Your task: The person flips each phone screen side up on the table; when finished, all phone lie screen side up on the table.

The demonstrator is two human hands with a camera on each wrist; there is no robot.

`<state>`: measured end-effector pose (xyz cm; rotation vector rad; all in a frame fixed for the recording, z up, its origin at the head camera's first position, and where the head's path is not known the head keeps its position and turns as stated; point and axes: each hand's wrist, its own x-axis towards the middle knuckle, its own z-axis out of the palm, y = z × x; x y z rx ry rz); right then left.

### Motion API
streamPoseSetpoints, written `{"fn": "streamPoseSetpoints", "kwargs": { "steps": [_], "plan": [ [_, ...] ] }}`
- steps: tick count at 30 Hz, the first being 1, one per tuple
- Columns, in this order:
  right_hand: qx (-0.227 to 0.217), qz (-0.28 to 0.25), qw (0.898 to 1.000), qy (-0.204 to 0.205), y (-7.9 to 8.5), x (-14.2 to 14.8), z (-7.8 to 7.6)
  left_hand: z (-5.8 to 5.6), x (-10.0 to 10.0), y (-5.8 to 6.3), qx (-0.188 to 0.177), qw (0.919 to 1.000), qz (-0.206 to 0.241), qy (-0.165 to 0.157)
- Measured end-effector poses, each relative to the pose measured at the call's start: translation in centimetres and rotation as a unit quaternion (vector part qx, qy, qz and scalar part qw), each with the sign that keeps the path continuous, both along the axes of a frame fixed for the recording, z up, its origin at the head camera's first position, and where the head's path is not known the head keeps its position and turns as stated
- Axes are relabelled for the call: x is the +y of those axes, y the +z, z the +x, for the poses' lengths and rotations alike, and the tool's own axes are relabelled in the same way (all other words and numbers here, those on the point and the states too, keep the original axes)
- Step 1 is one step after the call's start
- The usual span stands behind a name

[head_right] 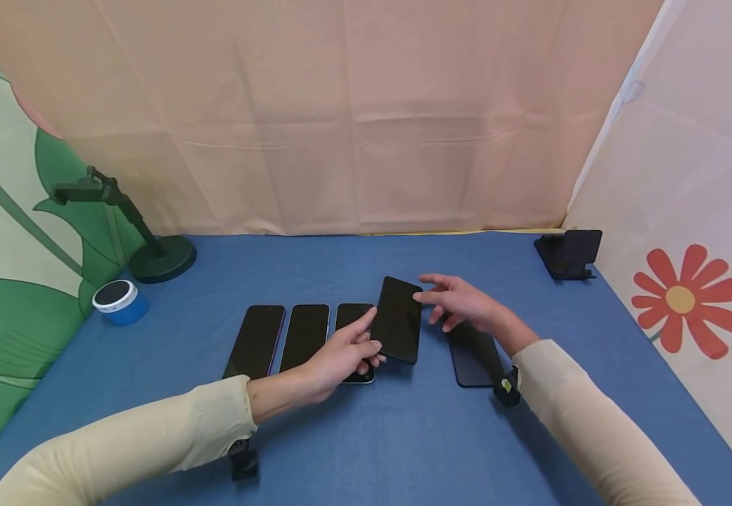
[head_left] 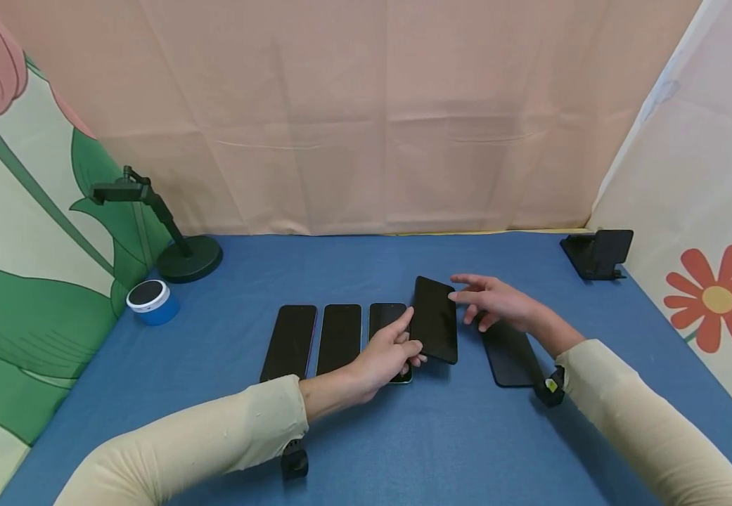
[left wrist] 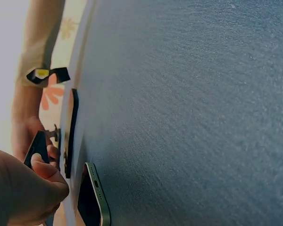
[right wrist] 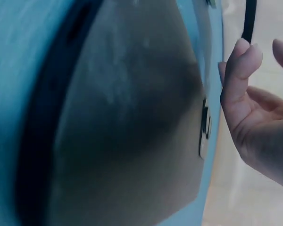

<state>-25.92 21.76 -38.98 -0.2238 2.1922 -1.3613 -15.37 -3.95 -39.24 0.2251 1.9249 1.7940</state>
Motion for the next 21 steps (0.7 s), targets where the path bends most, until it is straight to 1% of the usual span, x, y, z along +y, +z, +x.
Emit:
{"fn": "streamPoseSetpoints", "kwargs": {
  "steps": [3,8,11,15,21],
  "plan": [
    [0.005,-0.008,1.0,-0.004,-0.11,-0.33,0.05,0.09,0.13,0.13,0.008,1.0,0.001,0.004],
    [0.04,-0.028,0.999,-0.015,-0.13,-0.5,0.14,0.08,0.36,0.25,0.019,0.9998,0.001,0.009],
    [0.052,-0.042,0.997,-0.026,-0.07,-0.49,0.17,-0.04,0.4,0.36,0.019,0.9998,0.003,0.008],
    [0.064,-0.056,0.996,-0.033,-0.03,-0.43,0.15,-0.16,0.31,0.29,0.028,0.9996,-0.004,-0.006],
    [0.072,-0.06,0.995,-0.028,0.21,-0.32,0.19,-0.18,-0.07,0.06,0.065,0.9968,-0.021,-0.04]
  ]
}}
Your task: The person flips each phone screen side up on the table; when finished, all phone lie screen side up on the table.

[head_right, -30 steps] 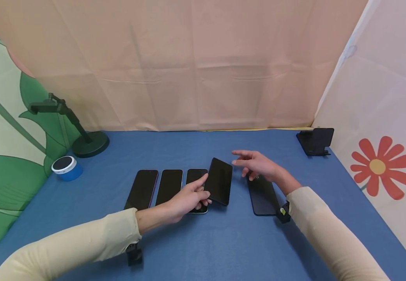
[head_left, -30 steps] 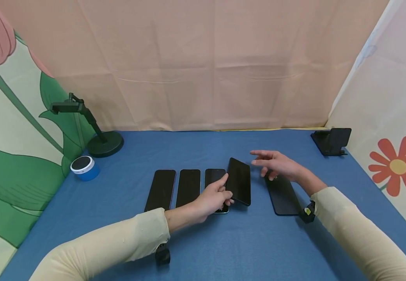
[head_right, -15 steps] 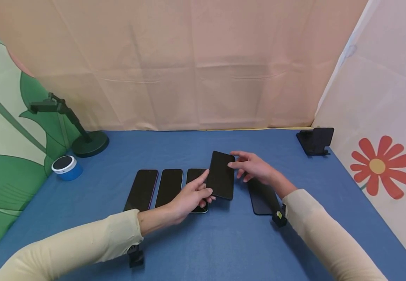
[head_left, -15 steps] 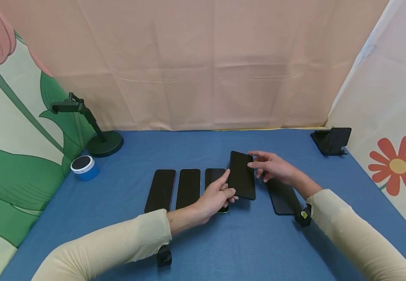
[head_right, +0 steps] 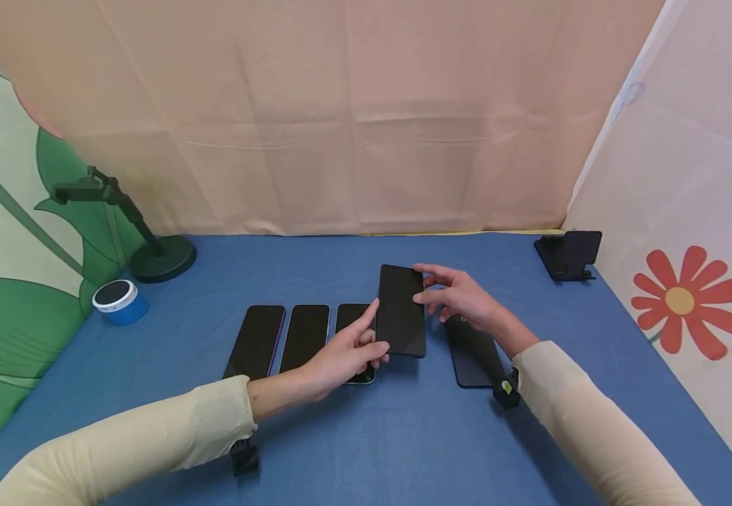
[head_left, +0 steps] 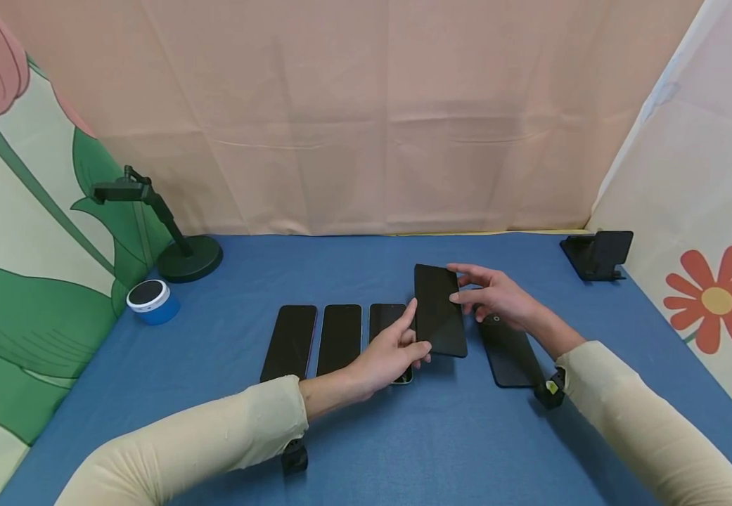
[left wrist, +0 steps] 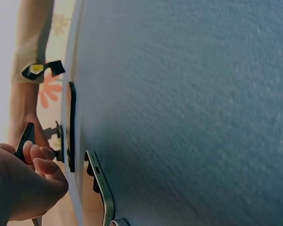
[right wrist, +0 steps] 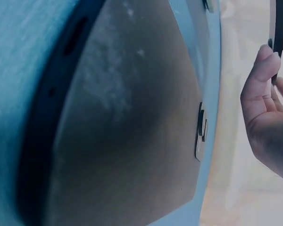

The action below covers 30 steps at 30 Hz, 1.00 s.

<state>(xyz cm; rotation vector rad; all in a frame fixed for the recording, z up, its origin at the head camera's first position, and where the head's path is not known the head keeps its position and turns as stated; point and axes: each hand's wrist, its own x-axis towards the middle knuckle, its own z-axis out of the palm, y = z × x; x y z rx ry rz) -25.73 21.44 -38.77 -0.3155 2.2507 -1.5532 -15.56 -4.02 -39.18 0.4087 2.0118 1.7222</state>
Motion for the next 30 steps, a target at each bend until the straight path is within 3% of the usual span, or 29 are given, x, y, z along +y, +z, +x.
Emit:
{"fn": "streamPoseSetpoints", "kwargs": {
  "steps": [10,19,30],
  "plan": [
    [-0.007,0.012,1.0,0.02,0.1,0.3,0.1,-0.1,-0.1,0.4,0.007,0.9992,-0.03,-0.025],
    [-0.044,0.045,0.997,0.036,-0.3,0.4,0.2,-0.4,-0.3,0.3,-0.036,0.9974,-0.044,-0.044],
    [-0.059,0.079,0.993,0.072,-1.1,0.7,0.1,-1.0,-0.1,0.6,-0.089,0.9897,-0.096,-0.059]
  ]
}}
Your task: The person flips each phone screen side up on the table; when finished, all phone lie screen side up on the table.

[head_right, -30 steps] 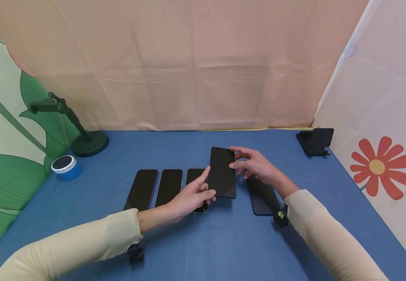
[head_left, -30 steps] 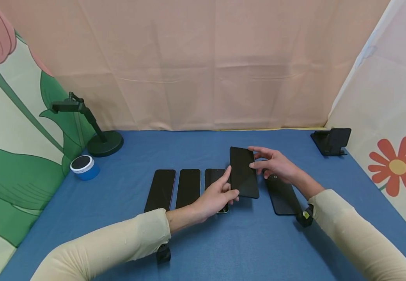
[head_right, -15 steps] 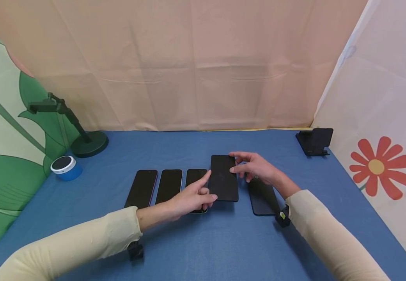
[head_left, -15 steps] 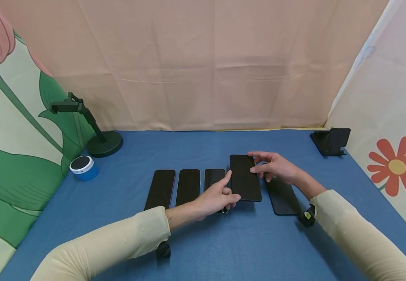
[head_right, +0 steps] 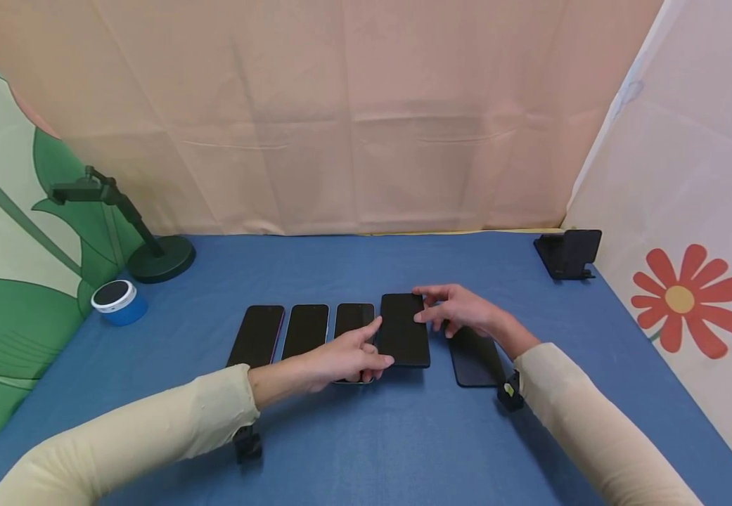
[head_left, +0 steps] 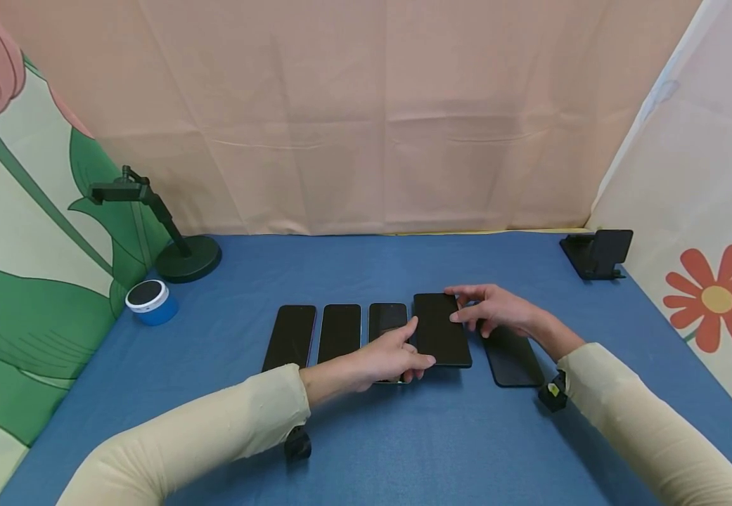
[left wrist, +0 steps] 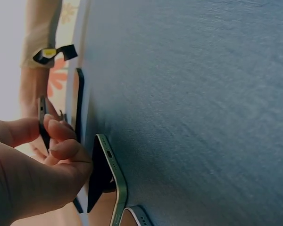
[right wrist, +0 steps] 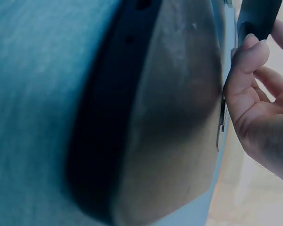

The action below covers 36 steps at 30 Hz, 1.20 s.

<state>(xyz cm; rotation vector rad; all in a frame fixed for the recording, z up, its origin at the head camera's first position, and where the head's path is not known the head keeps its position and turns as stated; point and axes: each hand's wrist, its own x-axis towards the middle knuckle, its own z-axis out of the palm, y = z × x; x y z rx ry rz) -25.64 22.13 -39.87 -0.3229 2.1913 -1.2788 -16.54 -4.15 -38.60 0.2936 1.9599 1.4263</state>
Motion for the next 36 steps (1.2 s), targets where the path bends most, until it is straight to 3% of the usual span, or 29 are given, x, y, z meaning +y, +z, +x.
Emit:
{"fn": "streamPoseSetpoints", "kwargs": {
  "steps": [10,23,36],
  "plan": [
    [-0.01,0.042,0.999,0.011,0.1,-0.7,-0.4,-0.6,0.2,0.0,0.008,0.9977,-0.061,-0.028],
    [0.002,0.078,0.997,0.023,0.4,-1.3,-0.3,-0.3,0.6,0.0,0.017,0.9964,-0.077,-0.031],
    [0.021,0.089,0.995,0.041,0.3,-1.2,-0.3,-0.6,0.6,0.4,0.028,0.9889,-0.122,-0.08]
  ]
}}
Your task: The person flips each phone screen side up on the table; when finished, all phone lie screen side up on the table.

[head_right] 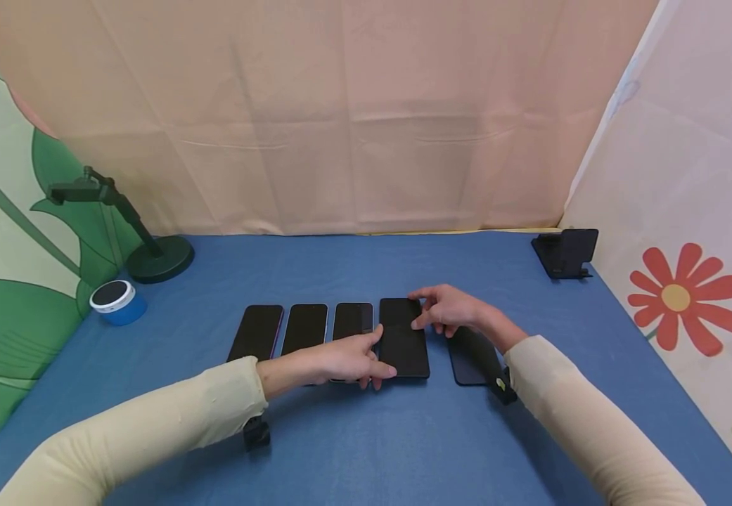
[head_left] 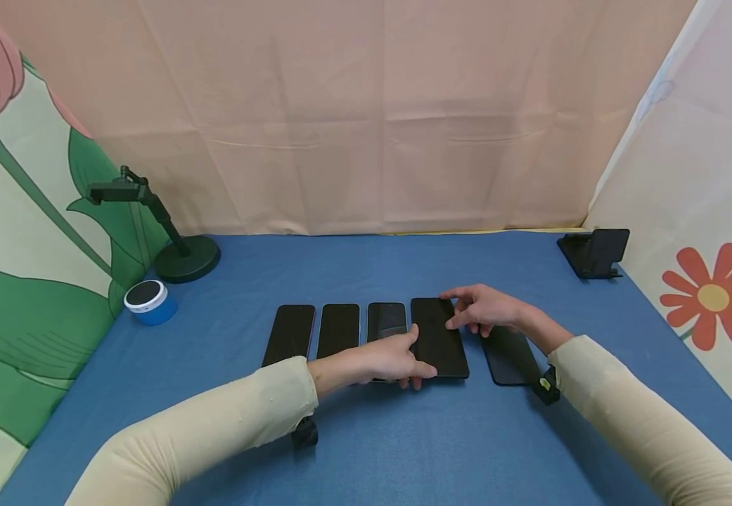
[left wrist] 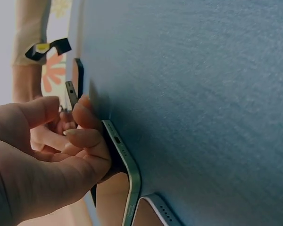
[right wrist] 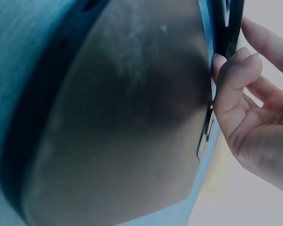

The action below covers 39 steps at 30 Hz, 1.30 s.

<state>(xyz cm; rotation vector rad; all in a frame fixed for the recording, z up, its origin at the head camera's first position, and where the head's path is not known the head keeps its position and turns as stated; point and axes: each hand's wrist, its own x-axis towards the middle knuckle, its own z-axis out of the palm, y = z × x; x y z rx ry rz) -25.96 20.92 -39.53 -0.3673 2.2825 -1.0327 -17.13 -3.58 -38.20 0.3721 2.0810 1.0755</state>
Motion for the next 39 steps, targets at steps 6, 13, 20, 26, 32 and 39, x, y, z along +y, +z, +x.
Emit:
{"fn": "streamPoseSetpoints", "kwargs": {
  "steps": [6,13,20,26,32,39],
  "plan": [
    [0.045,0.014,0.999,0.019,-0.1,-0.1,0.1,-0.5,-0.1,0.1,0.008,0.9995,-0.026,-0.018],
    [0.074,0.027,0.997,0.022,-0.3,-0.2,0.5,-0.1,0.5,-0.1,0.227,0.9484,-0.203,-0.089],
    [0.078,0.029,0.996,0.017,-0.3,-0.1,0.7,0.9,1.1,-0.7,0.338,0.886,-0.291,-0.127],
    [0.08,0.025,0.996,0.015,-0.3,-0.2,0.8,1.0,1.3,-1.0,0.394,0.8547,-0.307,-0.143],
    [0.083,0.027,0.996,0.015,-0.4,-0.2,0.8,0.9,1.3,-1.2,0.423,0.8402,-0.305,-0.149],
    [0.087,0.022,0.996,0.018,-0.5,-0.2,0.7,0.8,1.2,-1.2,0.413,0.8441,-0.31,-0.146]
  ]
}}
